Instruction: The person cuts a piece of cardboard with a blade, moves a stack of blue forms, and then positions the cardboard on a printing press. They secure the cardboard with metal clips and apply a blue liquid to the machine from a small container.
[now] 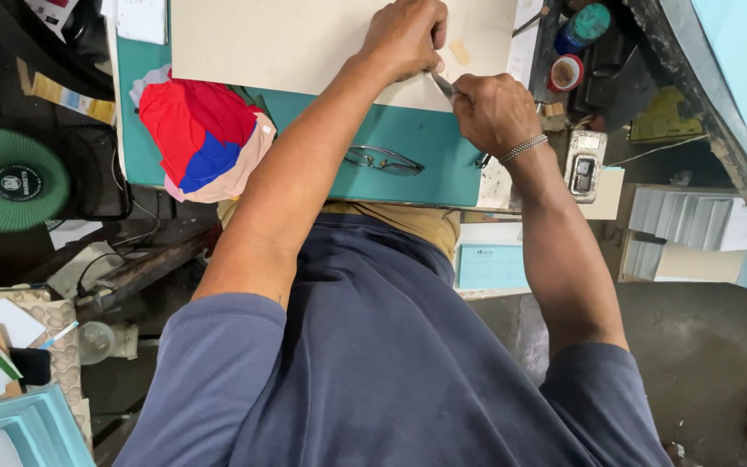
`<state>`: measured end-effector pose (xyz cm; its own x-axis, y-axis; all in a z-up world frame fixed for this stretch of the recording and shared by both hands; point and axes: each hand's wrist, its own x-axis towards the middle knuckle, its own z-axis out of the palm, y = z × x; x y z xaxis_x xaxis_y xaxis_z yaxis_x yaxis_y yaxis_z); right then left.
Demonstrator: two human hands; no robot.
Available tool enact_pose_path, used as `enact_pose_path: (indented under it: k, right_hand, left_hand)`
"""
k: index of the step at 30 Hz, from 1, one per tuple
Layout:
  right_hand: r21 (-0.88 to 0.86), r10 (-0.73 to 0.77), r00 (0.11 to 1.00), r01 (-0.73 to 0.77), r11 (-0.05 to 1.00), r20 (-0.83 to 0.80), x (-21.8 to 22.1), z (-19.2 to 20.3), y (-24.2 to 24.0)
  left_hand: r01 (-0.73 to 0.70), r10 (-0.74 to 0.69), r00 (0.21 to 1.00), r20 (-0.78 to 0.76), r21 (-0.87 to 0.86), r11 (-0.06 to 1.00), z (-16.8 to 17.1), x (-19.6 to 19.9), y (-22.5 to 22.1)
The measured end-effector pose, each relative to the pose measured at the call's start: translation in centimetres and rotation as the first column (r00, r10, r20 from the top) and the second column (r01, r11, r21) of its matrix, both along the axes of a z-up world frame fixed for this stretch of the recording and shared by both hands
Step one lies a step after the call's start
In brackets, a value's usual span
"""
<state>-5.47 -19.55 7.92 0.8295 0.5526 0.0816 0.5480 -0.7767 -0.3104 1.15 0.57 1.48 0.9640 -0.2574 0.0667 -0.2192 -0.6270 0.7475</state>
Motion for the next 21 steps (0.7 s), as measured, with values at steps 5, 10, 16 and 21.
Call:
enact_pose_path:
  k: [5, 10, 16, 21]
  right_hand:
    - [-0.033, -0.014, 0.999, 0.013, 0.999, -0.030, 0.3, -0.1, 0.3]
    - [-0.050, -0.024, 0.999, 0.022, 0.999, -0.038, 0.3, 0.2, 0.6]
    - [-0.229, -0.069, 0.994, 0.049, 0.972, -0.080, 0.2, 0.6, 2.0]
    - [-0.328, -0.083, 0.987, 0.033, 0.944, -0.141, 1.4, 0.0, 2.2]
  left_hand:
    - [-0.014, 0.015, 0.999, 0.045, -0.009, 1.000, -0.4, -0.2, -0.1]
    - [-0.010, 0.011, 0.998, 0.062, -0.015, 1.000, -0.8, 0.1, -0.2]
    - [0.005, -0.005, 0.998, 0.068, -0.003, 1.000, -1.3, 0.3, -0.2]
    - [0.024, -0.030, 0.983, 0.181, 0.035, 0.999, -0.8, -0.2, -0.1]
